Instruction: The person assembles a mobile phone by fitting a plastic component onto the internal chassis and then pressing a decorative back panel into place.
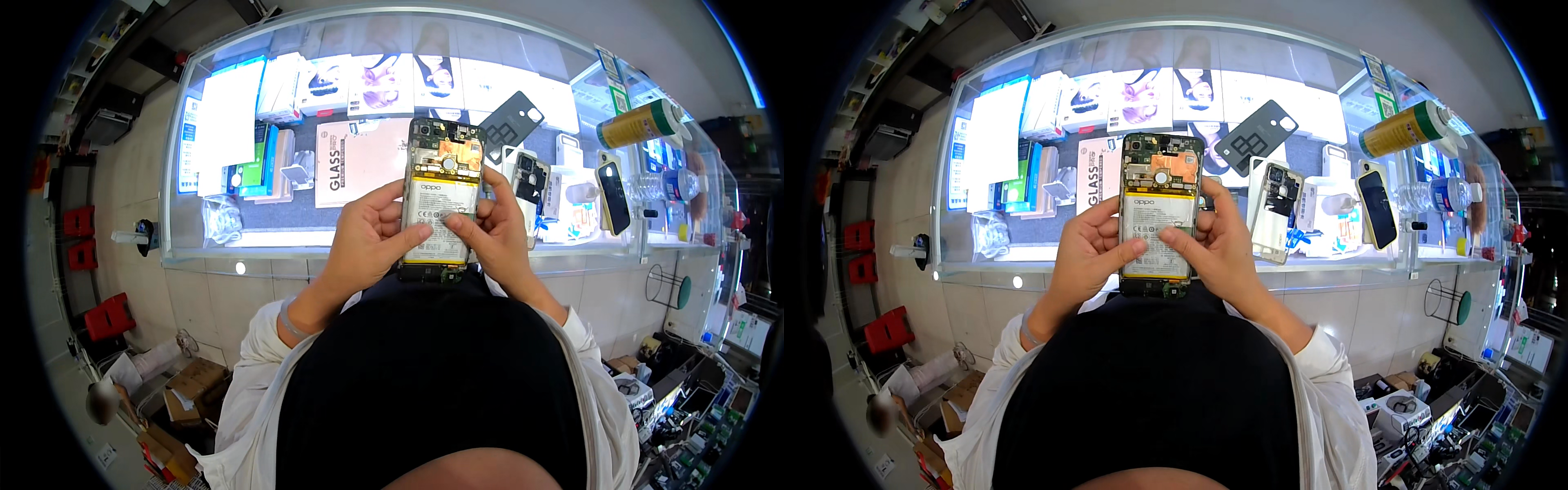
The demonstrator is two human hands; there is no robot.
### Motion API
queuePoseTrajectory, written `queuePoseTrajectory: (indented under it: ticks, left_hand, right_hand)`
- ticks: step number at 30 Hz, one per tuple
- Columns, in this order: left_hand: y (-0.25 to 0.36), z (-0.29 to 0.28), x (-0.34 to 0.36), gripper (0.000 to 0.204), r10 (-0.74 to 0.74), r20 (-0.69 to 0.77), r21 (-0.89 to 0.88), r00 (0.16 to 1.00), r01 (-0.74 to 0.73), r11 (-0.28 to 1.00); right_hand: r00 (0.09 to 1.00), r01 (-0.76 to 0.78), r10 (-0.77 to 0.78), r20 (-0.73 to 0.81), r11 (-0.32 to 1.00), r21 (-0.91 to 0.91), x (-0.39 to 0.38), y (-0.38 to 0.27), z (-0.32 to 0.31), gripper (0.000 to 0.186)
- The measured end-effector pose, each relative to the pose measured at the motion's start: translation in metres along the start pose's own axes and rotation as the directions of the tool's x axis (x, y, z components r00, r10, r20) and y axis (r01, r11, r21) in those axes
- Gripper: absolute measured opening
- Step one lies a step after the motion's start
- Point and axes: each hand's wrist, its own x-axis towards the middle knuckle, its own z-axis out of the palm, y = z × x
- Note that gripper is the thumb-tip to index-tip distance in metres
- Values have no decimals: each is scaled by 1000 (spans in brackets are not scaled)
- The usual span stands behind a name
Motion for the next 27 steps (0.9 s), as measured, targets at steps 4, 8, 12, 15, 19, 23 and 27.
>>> queuePoseTrajectory:
  ticks: [4,8,12,15,19,23,27]
  left_hand:
    - [0,2,1,50,12,17,26,1000,-12,1000]
    - [-2,3,4,46,108,99,14,989,-109,994]
    - [-14,0,3,36,8,153,-143,988,14,990]
    - [-15,-2,6,35,-24,158,-78,987,37,996]
    - [-17,2,7,34,43,138,-11,989,-42,999]
    - [-19,3,7,34,116,133,55,984,-124,991]
    - [-19,-3,7,38,90,162,62,983,-101,993]
  right_hand:
    - [1000,-3,4,4,999,-36,-3,-4,-2,59]
    - [999,-22,20,27,997,75,-2,-4,-5,61]
    - [1000,-9,9,-1,988,153,-2,0,-4,62]
    - [1000,-8,11,-26,994,110,-1,-1,-2,63]
    - [999,36,-35,-23,999,13,-2,-4,-3,63]
    - [998,65,-65,6,998,-16,-2,-7,-4,64]
    - [996,83,-83,17,996,33,-4,-5,-5,65]
